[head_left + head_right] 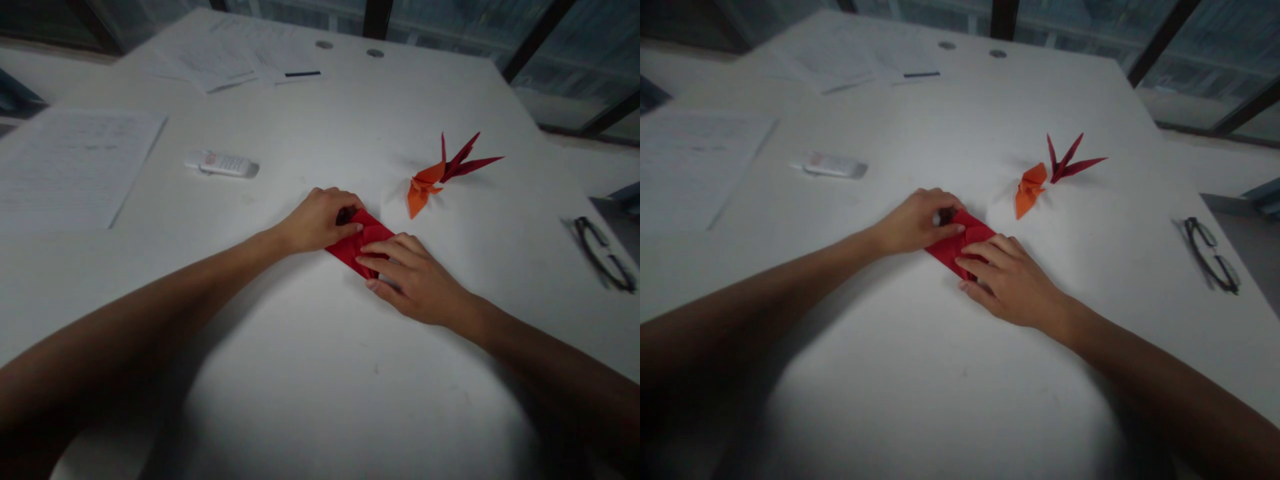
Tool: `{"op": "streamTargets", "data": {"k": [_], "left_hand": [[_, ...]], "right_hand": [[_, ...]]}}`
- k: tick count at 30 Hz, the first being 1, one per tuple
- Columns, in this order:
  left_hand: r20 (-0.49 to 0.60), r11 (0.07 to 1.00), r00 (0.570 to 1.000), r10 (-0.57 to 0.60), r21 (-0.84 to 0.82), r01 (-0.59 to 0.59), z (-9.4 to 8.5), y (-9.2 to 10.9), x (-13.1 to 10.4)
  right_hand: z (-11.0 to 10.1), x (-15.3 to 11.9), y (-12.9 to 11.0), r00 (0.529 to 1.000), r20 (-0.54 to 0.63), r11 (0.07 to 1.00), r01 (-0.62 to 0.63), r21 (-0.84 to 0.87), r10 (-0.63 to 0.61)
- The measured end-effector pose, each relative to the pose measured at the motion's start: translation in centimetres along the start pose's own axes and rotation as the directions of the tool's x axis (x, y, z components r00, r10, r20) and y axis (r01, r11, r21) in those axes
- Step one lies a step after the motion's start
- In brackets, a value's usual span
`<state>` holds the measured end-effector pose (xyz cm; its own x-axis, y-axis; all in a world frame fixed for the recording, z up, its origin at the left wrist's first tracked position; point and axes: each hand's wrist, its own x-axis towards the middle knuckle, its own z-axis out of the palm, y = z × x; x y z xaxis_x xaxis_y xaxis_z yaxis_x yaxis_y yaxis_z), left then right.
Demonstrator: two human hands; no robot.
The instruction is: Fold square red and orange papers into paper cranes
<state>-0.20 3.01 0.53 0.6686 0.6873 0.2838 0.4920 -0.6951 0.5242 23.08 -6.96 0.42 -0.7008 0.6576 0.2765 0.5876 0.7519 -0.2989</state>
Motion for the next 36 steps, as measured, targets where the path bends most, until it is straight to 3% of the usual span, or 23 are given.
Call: {"op": "streamTargets", "data": {"k": [7,12,19,26,32,36], "left_hand": [[-0.017,0.984,0.985,0.173,0.038,-0.173,0.1,0.6,-0.3],[0.086,0.956,0.965,0.247,0.14,-0.257,-0.1,1.1,-0.7],[0.118,0.981,0.975,0.187,0.035,-0.192,-0.4,0.6,-0.4],[0.148,0.988,0.979,0.138,0.046,-0.146,-0.1,0.4,-0.4],[0.236,0.979,0.955,0.178,0.055,-0.196,-0.7,-0.3,-0.3],[0.282,0.978,0.951,0.131,0.118,-0.17,-1.1,-0.6,-0.5]], "right_hand": [[-0.2,0.1,0.0,1.0,-0.009,1.0,0.004,0.028,-0.004],[-0.1,0.1,0.1,1.0,-0.022,0.999,0.019,0.039,-0.018],[0.0,-0.1,0.2,0.957,-0.285,0.991,-0.016,0.134,0.054],[0.8,0.0,0.6,0.987,-0.126,0.994,-0.105,-0.009,0.103],[0.6,0.1,0.5,0.984,-0.114,0.991,-0.134,0.009,0.134],[0.6,0.1,0.5,0.984,-0.105,0.99,-0.143,0.007,0.142]]}}
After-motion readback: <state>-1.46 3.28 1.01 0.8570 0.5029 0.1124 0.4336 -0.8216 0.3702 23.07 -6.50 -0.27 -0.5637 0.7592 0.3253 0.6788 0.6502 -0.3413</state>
